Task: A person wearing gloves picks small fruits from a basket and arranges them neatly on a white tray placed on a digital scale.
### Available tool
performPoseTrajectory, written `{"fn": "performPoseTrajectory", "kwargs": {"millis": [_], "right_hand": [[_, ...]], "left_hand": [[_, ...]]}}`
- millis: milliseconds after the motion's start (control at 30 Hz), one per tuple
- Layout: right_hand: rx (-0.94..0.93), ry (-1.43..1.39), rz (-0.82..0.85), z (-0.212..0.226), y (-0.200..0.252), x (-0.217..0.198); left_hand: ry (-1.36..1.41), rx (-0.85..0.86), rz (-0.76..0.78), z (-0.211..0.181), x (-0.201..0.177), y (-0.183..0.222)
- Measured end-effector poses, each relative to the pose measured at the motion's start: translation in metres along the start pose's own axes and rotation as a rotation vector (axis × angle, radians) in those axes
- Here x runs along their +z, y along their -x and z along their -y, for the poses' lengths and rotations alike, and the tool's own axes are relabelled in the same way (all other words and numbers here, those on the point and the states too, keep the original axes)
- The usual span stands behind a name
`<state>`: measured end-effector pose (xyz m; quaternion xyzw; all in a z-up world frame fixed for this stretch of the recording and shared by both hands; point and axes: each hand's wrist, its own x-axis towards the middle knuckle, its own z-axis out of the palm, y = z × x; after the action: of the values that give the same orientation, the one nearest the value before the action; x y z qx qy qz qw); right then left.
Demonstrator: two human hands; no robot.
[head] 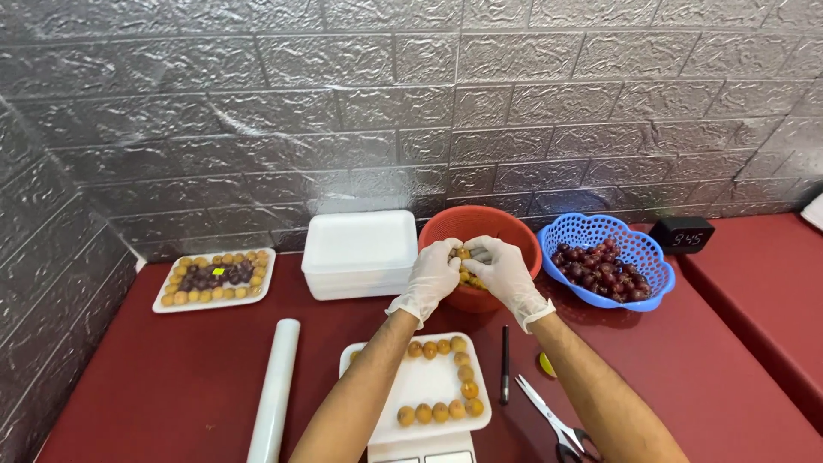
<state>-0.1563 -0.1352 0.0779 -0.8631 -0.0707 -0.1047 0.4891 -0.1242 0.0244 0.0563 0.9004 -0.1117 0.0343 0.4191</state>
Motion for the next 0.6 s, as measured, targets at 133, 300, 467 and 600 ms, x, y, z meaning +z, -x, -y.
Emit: {"fn": "performPoseTrajectory", "kwargs": {"millis": [133, 300, 467, 600], "right_hand": [[-0.003, -0.046, 0.004, 0.016, 0.025, 0.006], [0.018, -0.078, 0.040, 0.024, 0.056, 0.016], [0.028, -0.030, 0.093, 0.035, 0.079, 0.029], [0.029, 0.001, 0.130, 0.029, 0.090, 0.043]], "left_hand": [[0.026, 0.008, -0.011, -0.003, -0.010, 0.029], [0.024, -0.007, 0.017, 0.012, -0.018, 0.063], [-0.013, -0.047, 0.039, 0.012, -0.032, 0.097], [-0.031, -0.067, 0.036, 0.012, -0.041, 0.125]]}}
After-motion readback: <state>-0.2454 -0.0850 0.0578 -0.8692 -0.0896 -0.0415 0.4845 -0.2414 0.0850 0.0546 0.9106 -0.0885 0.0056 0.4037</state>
